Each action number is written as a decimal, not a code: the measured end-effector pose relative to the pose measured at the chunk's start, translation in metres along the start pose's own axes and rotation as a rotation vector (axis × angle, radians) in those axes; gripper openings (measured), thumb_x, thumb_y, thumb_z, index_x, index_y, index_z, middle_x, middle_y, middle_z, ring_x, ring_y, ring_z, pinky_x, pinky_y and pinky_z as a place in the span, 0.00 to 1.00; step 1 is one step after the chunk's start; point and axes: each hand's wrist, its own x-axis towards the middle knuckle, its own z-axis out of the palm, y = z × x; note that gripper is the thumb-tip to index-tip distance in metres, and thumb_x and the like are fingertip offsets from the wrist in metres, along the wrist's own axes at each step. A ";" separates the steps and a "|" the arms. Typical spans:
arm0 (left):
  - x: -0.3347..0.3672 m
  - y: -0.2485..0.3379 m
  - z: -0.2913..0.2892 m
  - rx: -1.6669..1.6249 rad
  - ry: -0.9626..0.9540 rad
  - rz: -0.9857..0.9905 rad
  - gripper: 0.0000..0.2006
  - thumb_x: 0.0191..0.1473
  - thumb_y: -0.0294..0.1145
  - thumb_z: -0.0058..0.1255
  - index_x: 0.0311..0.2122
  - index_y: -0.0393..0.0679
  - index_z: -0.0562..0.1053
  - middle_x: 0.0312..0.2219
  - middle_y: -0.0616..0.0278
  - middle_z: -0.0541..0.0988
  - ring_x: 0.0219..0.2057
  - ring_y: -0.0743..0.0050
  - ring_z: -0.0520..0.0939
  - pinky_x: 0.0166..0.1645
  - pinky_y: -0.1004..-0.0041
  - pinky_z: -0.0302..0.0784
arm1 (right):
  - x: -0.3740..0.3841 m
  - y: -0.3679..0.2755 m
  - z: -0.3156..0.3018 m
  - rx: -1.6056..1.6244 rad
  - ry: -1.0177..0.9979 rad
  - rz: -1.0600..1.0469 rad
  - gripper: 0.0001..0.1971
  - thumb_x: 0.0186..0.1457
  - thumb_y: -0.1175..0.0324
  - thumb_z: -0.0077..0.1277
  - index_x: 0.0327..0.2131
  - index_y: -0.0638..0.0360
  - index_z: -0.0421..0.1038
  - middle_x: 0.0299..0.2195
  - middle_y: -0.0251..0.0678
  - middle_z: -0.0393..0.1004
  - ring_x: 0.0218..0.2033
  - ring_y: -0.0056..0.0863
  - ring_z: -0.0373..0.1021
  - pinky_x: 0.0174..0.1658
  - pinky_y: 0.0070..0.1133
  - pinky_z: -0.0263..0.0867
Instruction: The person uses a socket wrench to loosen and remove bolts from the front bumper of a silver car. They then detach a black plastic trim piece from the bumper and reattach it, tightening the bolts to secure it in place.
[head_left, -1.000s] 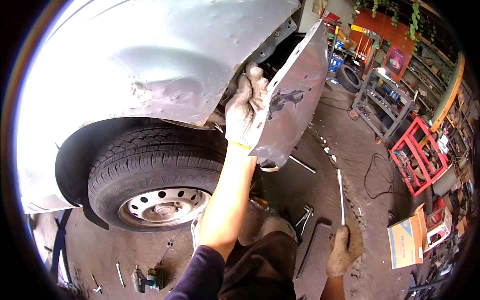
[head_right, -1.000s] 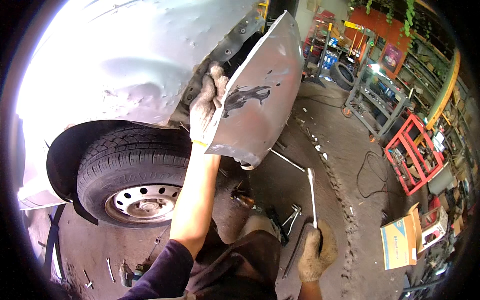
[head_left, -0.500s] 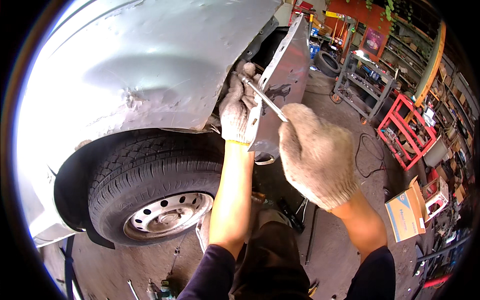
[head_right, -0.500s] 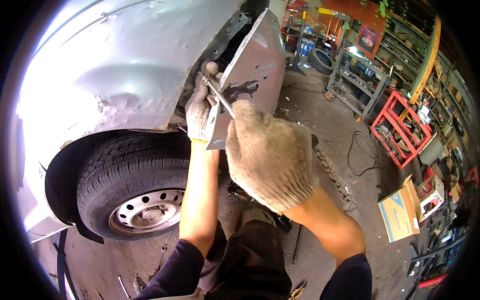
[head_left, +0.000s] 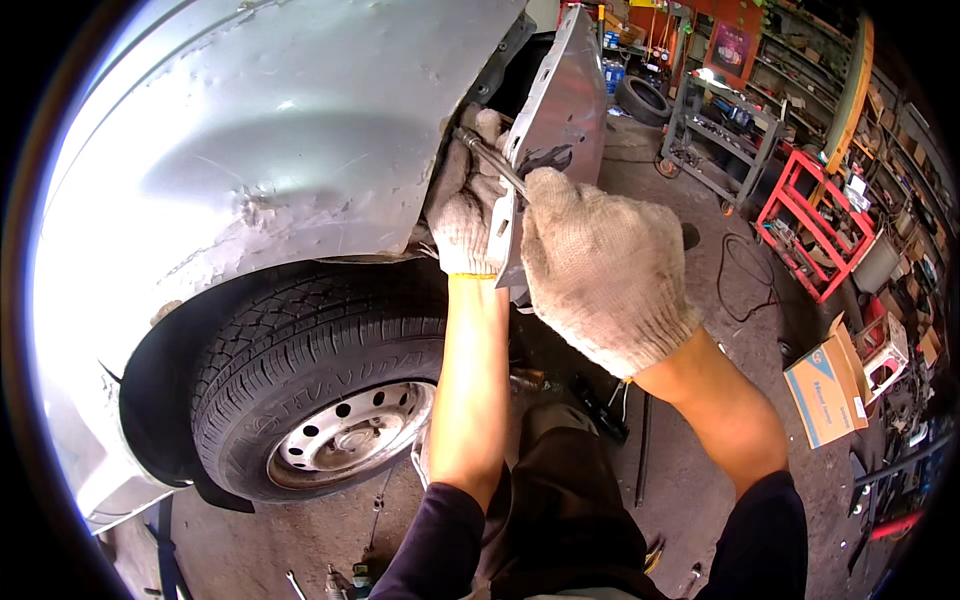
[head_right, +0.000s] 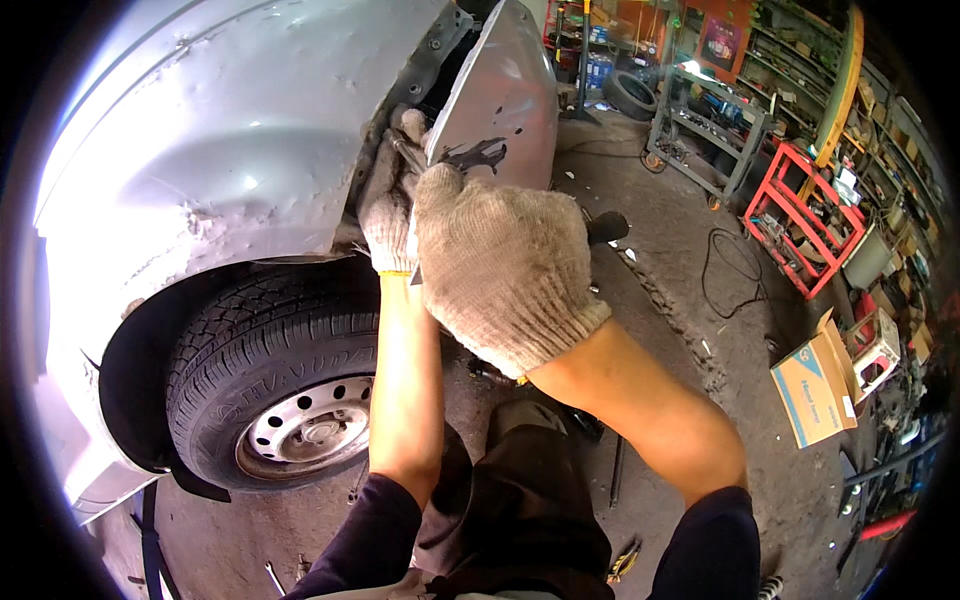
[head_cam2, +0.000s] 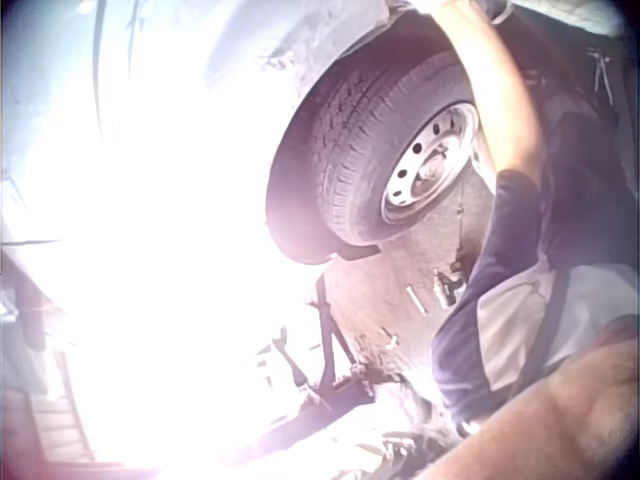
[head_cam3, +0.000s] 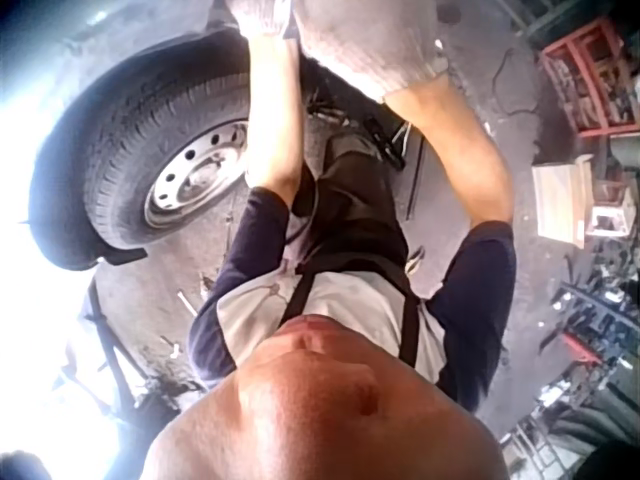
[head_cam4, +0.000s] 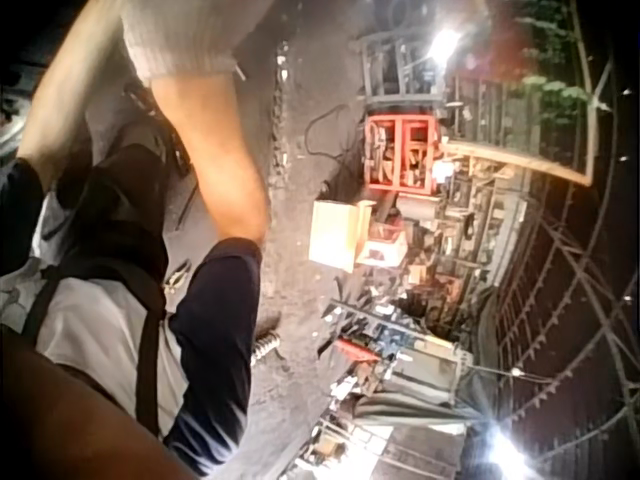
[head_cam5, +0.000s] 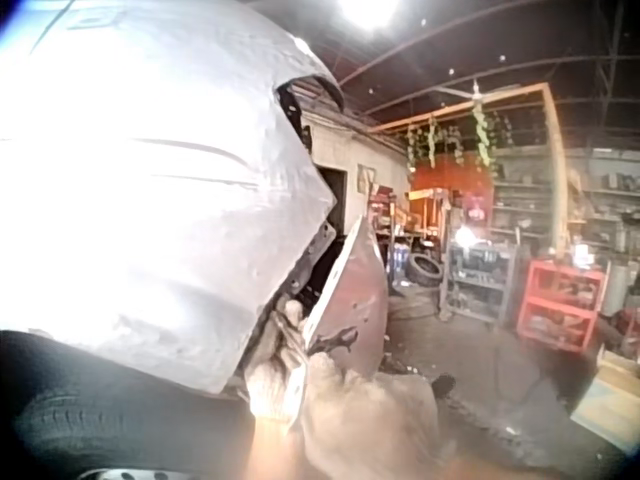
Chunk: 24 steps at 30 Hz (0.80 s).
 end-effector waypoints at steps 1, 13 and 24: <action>0.000 0.000 0.000 -0.011 -0.010 -0.017 0.16 0.69 0.24 0.43 0.57 0.30 0.71 0.47 0.43 0.80 0.35 0.80 0.83 0.27 0.97 0.71 | -0.001 -0.001 0.000 -0.035 -0.002 -0.021 0.07 0.52 0.67 0.53 0.32 0.59 0.70 0.22 0.41 0.75 0.23 0.39 0.77 0.24 0.34 0.70; 0.005 0.003 -0.007 0.067 0.009 -0.011 0.16 0.65 0.20 0.47 0.56 0.30 0.72 0.44 0.42 0.81 0.32 0.79 0.83 0.21 0.96 0.62 | 0.012 0.025 -0.014 -0.220 -0.027 -0.283 0.06 0.51 0.69 0.53 0.34 0.55 0.70 0.21 0.32 0.71 0.23 0.32 0.74 0.25 0.29 0.68; 0.011 0.007 -0.014 0.034 0.038 -0.073 0.17 0.67 0.22 0.46 0.58 0.30 0.70 0.46 0.41 0.80 0.37 0.76 0.85 0.23 0.96 0.65 | 0.024 0.042 -0.021 -0.310 -0.067 -0.435 0.04 0.52 0.67 0.52 0.31 0.54 0.69 0.21 0.31 0.72 0.25 0.29 0.75 0.26 0.26 0.69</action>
